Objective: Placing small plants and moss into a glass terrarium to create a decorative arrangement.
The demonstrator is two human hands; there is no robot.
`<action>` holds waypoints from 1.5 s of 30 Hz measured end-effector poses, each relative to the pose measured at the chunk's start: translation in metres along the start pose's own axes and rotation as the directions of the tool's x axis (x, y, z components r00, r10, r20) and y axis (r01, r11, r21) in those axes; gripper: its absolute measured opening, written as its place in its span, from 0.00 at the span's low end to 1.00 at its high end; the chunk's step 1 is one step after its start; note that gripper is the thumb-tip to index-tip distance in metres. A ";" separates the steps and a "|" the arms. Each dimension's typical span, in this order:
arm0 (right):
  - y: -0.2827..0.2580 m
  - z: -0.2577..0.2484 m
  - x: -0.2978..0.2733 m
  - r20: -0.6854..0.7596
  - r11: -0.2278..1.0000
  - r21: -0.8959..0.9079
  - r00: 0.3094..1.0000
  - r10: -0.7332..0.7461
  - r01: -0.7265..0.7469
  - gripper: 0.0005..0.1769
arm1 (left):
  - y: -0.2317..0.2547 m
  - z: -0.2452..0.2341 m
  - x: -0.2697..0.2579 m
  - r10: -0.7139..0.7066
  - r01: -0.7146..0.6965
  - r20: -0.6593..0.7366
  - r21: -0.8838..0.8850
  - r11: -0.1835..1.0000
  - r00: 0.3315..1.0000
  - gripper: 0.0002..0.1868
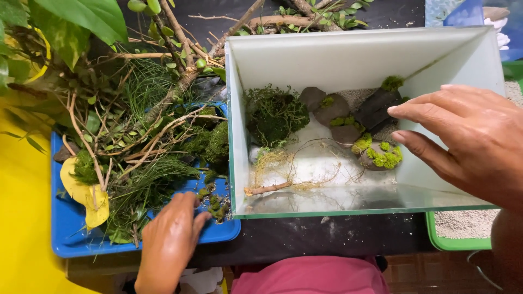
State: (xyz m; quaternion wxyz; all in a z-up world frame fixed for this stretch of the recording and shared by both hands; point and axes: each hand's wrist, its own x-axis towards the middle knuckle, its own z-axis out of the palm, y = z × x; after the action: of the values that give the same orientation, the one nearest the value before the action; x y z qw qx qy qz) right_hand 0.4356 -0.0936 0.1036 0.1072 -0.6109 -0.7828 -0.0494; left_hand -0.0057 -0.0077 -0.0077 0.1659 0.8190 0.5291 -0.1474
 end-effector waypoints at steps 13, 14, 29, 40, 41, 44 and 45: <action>0.000 0.000 0.000 0.028 1.000 -0.013 1.000 0.002 -0.002 0.18 | 0.013 0.000 0.002 0.073 -0.060 0.102 -0.123 0.991 0.992 0.09; 0.000 0.000 0.001 0.027 1.000 -0.012 1.000 -0.003 0.004 0.18 | 0.012 0.000 0.002 0.016 -0.013 0.033 -0.097 0.995 0.999 0.07; 0.000 0.001 0.000 0.033 1.000 -0.001 0.999 0.000 0.000 0.18 | 0.015 0.014 -0.001 0.105 -0.107 -0.023 -0.084 0.991 0.994 0.07; 0.001 0.000 -0.001 0.056 1.000 -0.025 0.998 -0.014 0.015 0.19 | 0.009 0.020 0.003 0.133 -0.138 -0.080 -0.067 0.988 0.988 0.05; 0.000 0.000 0.000 0.056 0.999 -0.041 0.998 -0.003 0.005 0.19 | 0.009 0.020 0.003 0.129 -0.135 -0.078 -0.079 0.988 0.989 0.06; -0.002 -0.001 0.000 0.048 0.997 -0.075 0.999 0.009 -0.005 0.19 | 0.009 0.016 0.003 0.110 -0.116 -0.061 -0.111 0.987 0.992 0.07; -0.003 -0.002 0.000 0.043 0.996 -0.090 0.999 0.009 -0.005 0.19 | 0.009 0.014 0.003 0.093 -0.097 -0.042 -0.130 0.987 0.995 0.08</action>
State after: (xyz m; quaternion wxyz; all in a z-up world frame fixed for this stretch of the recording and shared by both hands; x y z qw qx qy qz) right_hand 0.4331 -0.0941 0.1053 0.0629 -0.6187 -0.7799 -0.0709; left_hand 0.0026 -0.0148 -0.0209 0.2170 0.8331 0.5009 -0.0895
